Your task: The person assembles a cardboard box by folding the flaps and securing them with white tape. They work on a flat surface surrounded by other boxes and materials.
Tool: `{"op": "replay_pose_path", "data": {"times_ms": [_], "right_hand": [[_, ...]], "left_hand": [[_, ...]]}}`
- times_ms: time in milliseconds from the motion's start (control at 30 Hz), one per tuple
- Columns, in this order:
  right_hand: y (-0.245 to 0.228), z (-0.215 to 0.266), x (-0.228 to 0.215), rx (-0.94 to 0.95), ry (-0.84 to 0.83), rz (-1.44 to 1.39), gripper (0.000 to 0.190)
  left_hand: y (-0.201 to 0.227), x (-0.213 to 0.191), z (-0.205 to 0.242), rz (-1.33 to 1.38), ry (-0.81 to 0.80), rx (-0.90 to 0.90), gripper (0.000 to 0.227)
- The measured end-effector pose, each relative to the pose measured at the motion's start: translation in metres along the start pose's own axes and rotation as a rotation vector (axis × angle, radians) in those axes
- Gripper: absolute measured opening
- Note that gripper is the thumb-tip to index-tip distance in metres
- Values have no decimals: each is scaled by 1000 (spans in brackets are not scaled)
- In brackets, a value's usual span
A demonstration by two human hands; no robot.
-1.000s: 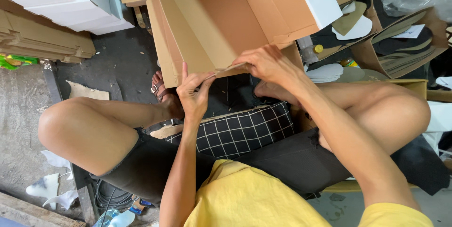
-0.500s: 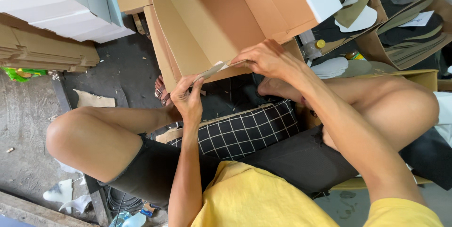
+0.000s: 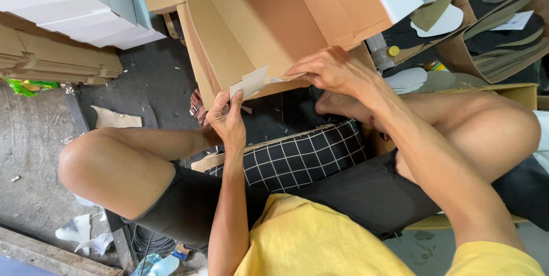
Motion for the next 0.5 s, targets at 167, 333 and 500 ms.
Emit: {"op": "replay_pose_path", "data": {"times_ms": [167,333,500], "right_hand": [[1,6,5,-59,10,-8,20],[-6,10,18,-117,24,53,11],[-58,-2,5,-190,61,315,6]], "left_hand": [[-3,-1,0,-37,42,2,4],[0,11,8,-134,-21,83,9],[36,55,20,-332,-329,203,12]]}}
Point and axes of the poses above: each hand's wrist, its own z-axis away from the middle knuckle, its own x-axis out of the palm, y = z × x, the point moved 5 cm from there along -z, towards the middle knuckle, and after that the axes turned 12 degrees about y, right-handed, at the moved point
